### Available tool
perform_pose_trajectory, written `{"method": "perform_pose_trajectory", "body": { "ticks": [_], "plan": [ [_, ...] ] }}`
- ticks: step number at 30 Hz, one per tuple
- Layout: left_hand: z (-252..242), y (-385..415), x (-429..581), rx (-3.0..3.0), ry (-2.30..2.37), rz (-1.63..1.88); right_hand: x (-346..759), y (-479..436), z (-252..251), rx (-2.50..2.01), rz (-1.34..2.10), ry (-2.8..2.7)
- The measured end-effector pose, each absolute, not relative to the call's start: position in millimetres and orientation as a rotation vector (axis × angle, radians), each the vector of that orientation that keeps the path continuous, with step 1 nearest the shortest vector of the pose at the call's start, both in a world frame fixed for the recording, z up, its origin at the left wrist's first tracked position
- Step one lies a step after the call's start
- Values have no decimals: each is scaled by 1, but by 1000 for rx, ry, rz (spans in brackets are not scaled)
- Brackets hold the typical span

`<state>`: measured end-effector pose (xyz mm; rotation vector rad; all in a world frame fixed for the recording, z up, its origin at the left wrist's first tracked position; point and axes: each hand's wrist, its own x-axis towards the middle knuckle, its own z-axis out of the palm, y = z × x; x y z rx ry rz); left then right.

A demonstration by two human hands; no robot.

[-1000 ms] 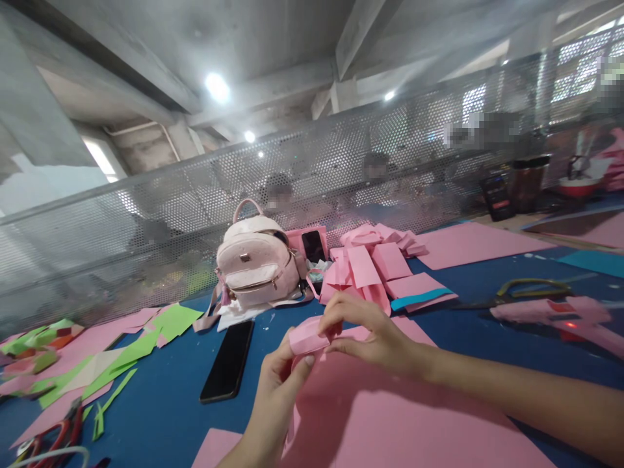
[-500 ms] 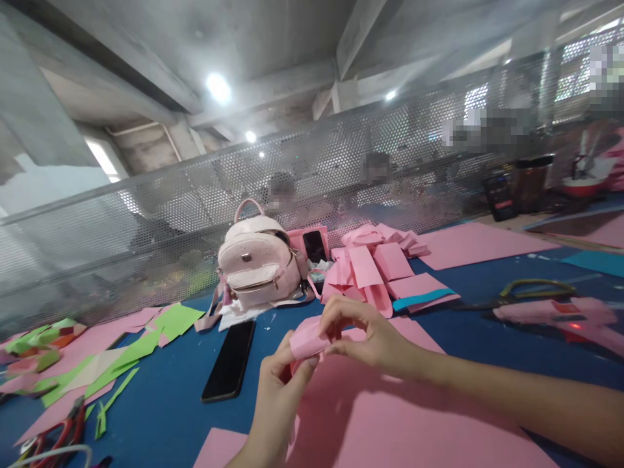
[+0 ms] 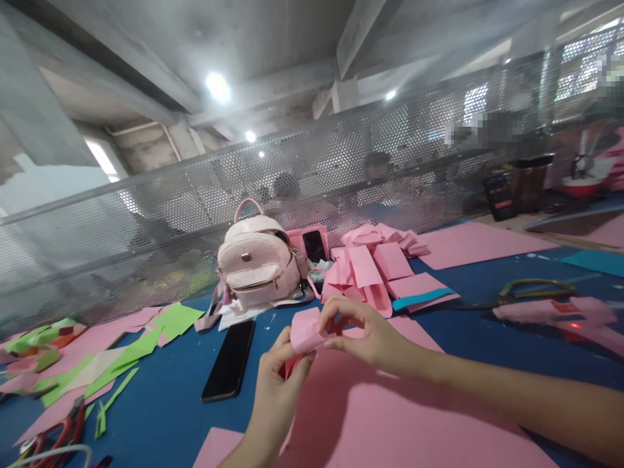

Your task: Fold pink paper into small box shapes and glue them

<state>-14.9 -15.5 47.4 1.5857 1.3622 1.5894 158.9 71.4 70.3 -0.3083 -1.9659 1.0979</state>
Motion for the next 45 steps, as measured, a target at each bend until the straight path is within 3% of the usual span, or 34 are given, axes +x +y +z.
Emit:
{"method": "perform_pose_trajectory", "body": {
  "ticks": [7, 13, 19, 26, 45],
  "plan": [
    [55, -5, -33, 1999, 1468, 1500, 166, 81, 65, -208, 264, -2164],
    [57, -3, -38, 2122, 1546, 1446, 167, 87, 66, -110, 13, -2234],
    [59, -3, -44, 2382, 1801, 1450, 167, 86, 64, -216, 35, -2243],
    [63, -4, -45, 2792, 1722, 1384, 166, 87, 65, -248, 70, -2264],
    [67, -10, -43, 2753, 1509, 1559, 166, 79, 65, -127, 183, -1983]
  ]
}}
